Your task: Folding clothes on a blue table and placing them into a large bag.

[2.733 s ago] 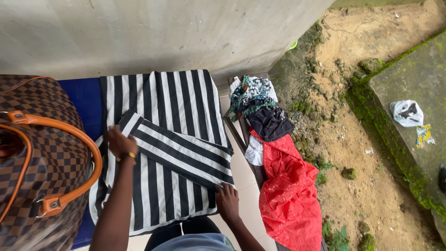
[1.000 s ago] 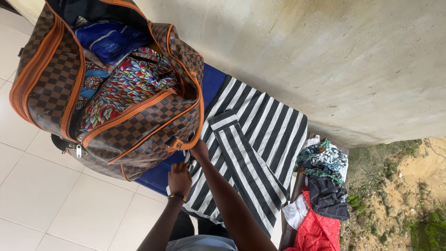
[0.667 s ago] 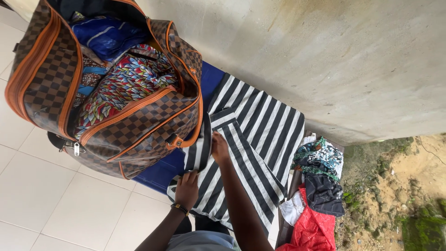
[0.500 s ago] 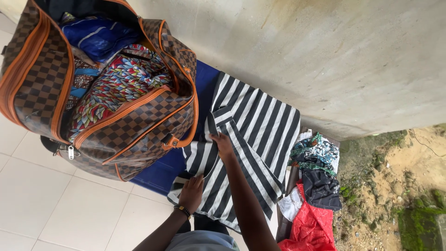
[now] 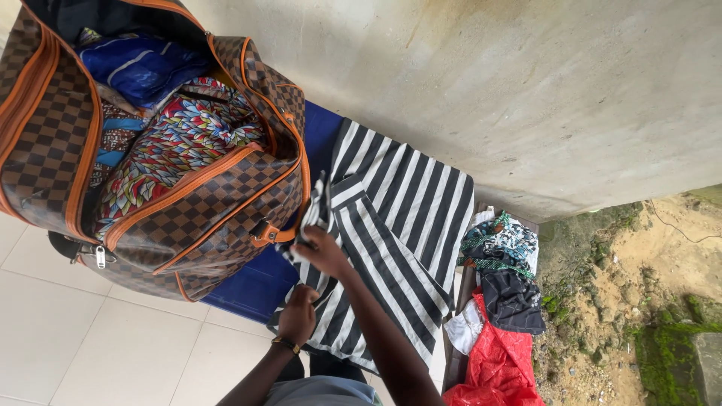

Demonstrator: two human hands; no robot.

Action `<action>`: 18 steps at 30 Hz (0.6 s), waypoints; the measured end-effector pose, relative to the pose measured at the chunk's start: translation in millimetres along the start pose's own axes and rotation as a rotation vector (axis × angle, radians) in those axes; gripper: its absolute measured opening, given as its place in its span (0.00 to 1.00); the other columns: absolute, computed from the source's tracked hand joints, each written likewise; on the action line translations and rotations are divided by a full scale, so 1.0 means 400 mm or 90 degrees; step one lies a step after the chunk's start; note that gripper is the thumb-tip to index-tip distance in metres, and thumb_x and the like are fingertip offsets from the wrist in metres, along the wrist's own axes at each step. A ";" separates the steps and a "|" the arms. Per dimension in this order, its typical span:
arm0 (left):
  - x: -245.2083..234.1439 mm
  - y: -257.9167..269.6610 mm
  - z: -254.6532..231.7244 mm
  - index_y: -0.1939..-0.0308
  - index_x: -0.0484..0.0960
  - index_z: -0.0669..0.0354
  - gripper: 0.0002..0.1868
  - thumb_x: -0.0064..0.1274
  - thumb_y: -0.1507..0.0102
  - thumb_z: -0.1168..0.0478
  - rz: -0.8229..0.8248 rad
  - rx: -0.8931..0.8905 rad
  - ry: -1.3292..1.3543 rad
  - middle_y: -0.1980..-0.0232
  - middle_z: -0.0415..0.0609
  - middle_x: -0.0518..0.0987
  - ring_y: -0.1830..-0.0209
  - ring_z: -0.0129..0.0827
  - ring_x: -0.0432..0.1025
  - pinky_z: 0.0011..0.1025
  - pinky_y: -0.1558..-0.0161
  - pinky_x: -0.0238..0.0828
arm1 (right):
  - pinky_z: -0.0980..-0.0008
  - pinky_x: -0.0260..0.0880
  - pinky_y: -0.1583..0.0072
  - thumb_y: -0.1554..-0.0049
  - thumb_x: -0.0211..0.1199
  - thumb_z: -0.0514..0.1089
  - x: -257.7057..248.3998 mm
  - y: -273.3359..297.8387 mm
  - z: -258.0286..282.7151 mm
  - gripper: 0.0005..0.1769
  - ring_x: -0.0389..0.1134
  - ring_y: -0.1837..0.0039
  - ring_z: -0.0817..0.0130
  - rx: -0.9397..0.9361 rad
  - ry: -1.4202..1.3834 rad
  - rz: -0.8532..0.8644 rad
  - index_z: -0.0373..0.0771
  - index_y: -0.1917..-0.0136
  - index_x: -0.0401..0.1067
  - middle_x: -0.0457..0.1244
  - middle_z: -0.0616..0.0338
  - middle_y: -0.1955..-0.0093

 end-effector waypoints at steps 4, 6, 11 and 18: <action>-0.023 -0.049 0.088 0.48 0.75 0.60 0.12 0.45 0.36 0.70 -0.133 -0.159 0.093 0.48 0.53 0.76 0.51 0.44 0.75 0.41 0.54 0.77 | 0.60 0.70 0.52 0.41 0.65 0.55 0.035 0.024 -0.004 0.21 0.69 0.56 0.62 0.039 0.053 0.070 0.32 0.52 0.72 0.66 0.50 0.56; -0.060 -0.068 0.100 0.48 0.76 0.62 0.11 0.45 0.33 0.66 -0.279 -0.175 0.147 0.48 0.56 0.76 0.51 0.47 0.73 0.43 0.57 0.74 | 0.58 0.70 0.49 0.42 0.65 0.54 0.071 0.039 -0.072 0.20 0.71 0.54 0.59 0.061 0.172 0.126 0.34 0.51 0.74 0.68 0.50 0.56; -0.060 -0.188 0.198 0.48 0.79 0.67 0.20 0.49 0.31 0.51 -0.222 -0.337 0.307 0.52 0.61 0.79 0.53 0.52 0.73 0.47 0.55 0.70 | 0.58 0.72 0.45 0.43 0.66 0.54 0.102 0.121 -0.032 0.21 0.72 0.50 0.60 0.044 0.186 0.310 0.35 0.47 0.75 0.70 0.51 0.53; 0.014 -0.234 0.192 0.38 0.77 0.64 0.23 0.54 0.37 0.62 -0.148 -0.195 0.105 0.43 0.62 0.79 0.44 0.54 0.75 0.46 0.47 0.74 | 0.67 0.74 0.49 0.38 0.57 0.52 0.058 0.119 -0.179 0.22 0.74 0.52 0.68 0.209 -0.033 0.110 0.35 0.39 0.75 0.72 0.54 0.52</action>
Point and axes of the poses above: each hand's wrist, its own y-axis away from the middle knuckle, its own x-axis out of the palm, z = x × y, the point moved 3 cm from there along -y, towards the middle knuckle
